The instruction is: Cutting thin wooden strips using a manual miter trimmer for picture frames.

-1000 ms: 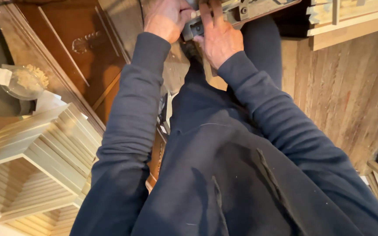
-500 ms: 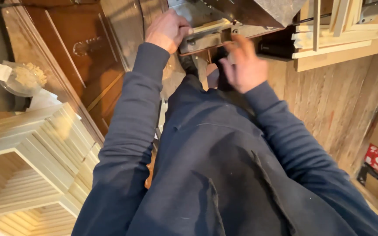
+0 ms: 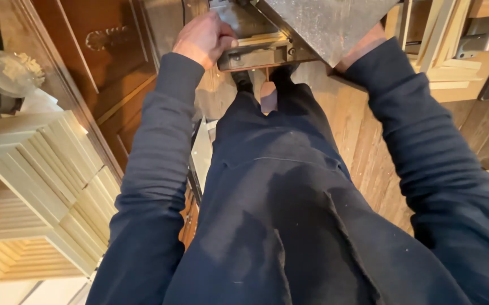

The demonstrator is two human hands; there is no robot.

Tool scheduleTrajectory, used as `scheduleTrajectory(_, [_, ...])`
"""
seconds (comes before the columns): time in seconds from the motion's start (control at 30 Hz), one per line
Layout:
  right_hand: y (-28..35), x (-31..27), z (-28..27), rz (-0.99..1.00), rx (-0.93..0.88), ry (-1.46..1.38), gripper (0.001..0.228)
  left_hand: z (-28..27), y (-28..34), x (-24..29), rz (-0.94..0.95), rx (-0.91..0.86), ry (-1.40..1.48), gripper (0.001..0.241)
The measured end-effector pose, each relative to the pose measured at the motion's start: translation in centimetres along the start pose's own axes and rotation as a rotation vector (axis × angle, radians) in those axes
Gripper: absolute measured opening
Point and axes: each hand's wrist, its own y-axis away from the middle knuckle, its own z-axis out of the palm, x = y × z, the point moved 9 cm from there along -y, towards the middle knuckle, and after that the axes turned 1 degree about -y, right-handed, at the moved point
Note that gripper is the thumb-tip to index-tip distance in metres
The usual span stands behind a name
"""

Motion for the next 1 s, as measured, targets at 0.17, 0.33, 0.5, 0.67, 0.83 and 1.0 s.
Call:
scheduleTrajectory(0.17, [3.6, 5.3, 0.1, 0.284, -0.253, -0.106, 0.027, -0.2, -0.1, 0.3, -0.066, -0.062, 0.015, 0.015])
scheduleTrajectory(0.33, [5.6, 4.0, -7.2, 0.468, -0.086, 0.416, 0.023, -0.2, 0.0, 0.4, 0.011, -0.029, 0.047, 0.014])
scheduleTrajectory(0.5, [4.7, 1.6, 1.4, 0.517, -0.119, -0.18, 0.029, 0.0, 0.0, -0.2, 0.093, -0.021, 0.049, 0.015])
scheduleTrajectory(0.67, [-0.8, -0.8, 4.4, 0.643, -0.005, -1.032, 0.043, -0.5, 0.3, 0.4, 0.059, -0.021, 0.088, 0.015])
scheduleTrajectory(0.83, [0.7, 1.5, 9.6, 0.804, -0.163, -0.981, 0.03, -0.2, 0.3, 0.3, 0.085, -0.016, 0.089, 0.013])
scheduleTrajectory(1.0, [0.7, 1.5, 9.8, 0.758, -0.172, -0.913, 0.027, -0.1, 0.4, 0.2, 0.097, -0.015, 0.089, 0.013])
